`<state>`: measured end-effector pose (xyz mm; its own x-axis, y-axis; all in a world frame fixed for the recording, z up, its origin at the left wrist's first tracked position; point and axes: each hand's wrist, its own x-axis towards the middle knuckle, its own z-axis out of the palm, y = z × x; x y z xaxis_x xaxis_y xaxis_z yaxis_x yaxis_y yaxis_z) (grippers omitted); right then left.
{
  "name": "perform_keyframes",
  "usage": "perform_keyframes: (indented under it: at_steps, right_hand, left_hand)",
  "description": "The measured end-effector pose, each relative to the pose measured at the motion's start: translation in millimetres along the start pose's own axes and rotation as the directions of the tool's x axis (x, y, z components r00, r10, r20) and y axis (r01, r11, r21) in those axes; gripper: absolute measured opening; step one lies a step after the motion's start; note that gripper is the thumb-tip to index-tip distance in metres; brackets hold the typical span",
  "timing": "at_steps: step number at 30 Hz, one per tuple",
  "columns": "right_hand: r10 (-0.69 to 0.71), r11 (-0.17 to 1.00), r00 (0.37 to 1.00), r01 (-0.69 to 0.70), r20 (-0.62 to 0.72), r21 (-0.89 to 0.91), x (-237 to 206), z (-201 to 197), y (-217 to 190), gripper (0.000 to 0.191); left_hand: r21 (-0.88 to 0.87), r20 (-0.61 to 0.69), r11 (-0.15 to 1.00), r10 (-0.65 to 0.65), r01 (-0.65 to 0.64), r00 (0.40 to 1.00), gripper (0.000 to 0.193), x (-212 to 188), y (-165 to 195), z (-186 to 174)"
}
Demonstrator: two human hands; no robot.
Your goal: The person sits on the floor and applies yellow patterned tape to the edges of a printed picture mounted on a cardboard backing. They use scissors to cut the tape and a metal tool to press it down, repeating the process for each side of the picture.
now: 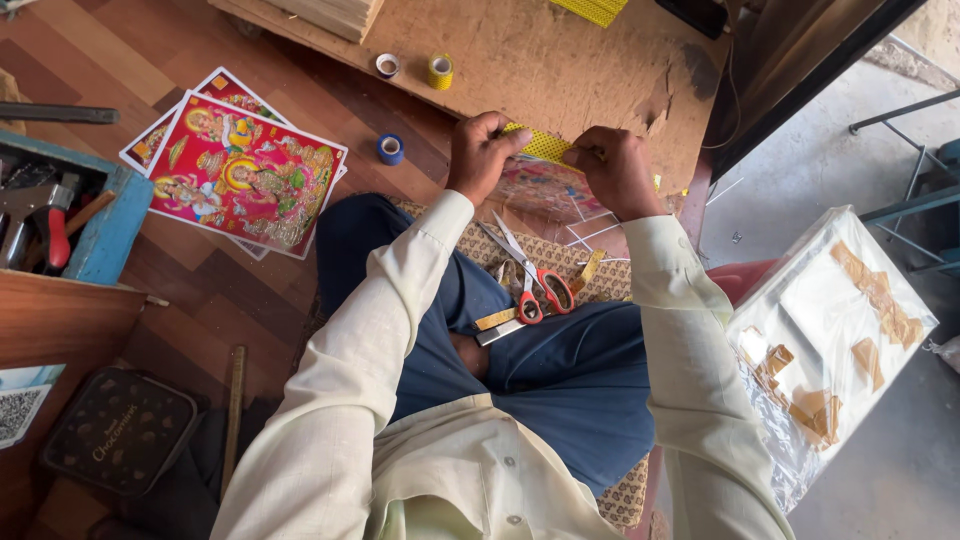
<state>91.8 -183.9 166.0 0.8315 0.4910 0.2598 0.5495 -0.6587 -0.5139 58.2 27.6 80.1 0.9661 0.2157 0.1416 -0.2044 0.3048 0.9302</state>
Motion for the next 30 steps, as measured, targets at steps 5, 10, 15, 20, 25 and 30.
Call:
perform_keyframes:
  at_steps: [5, 10, 15, 20, 25, 30]
  right_hand:
    - [0.079, 0.996, 0.996, -0.08, -0.029, -0.047, 1.4, 7.4, 7.4, 0.012]
    - [0.135, 0.991, 0.991, -0.135, 0.006, -0.001, 6.6, 7.5, 14.5, 0.014]
    - [0.101, 0.995, 0.994, -0.102, 0.04, 0.022, 7.2, 2.8, 10.5, 0.017]
    - [0.044, 0.996, 0.995, -0.051, 0.089, 0.08, -4.6, -15.4, 16.4, 0.055]
    - [0.117, 0.942, 0.984, -0.153, 0.132, 0.3, -13.1, -25.5, 43.9, 0.025]
    - [0.176, 0.942, 0.98, -0.194, 0.089, 0.275, -13.9, -16.2, 64.8, 0.019]
  left_hand:
    - [0.009, -0.047, 1.0, 0.003, -0.002, 0.999, 0.019, -0.5, 1.4, 2.9]
    - [0.094, -0.084, 0.995, 0.038, -0.03, 0.996, 0.022, 5.4, -7.5, 6.0]
    - [0.157, -0.06, 0.961, 0.24, -0.229, 0.969, 0.028, 8.4, -19.0, 3.9]
    - [0.074, -0.067, 0.985, 0.159, -0.155, 0.985, 0.029, 8.6, -17.5, 7.8]
    - [0.068, -0.075, 0.989, 0.136, -0.131, 0.988, 0.029, 4.6, -9.4, 8.1]
    - [0.099, -0.055, 0.988, 0.123, -0.118, 0.991, 0.027, 1.4, -5.1, 7.6]
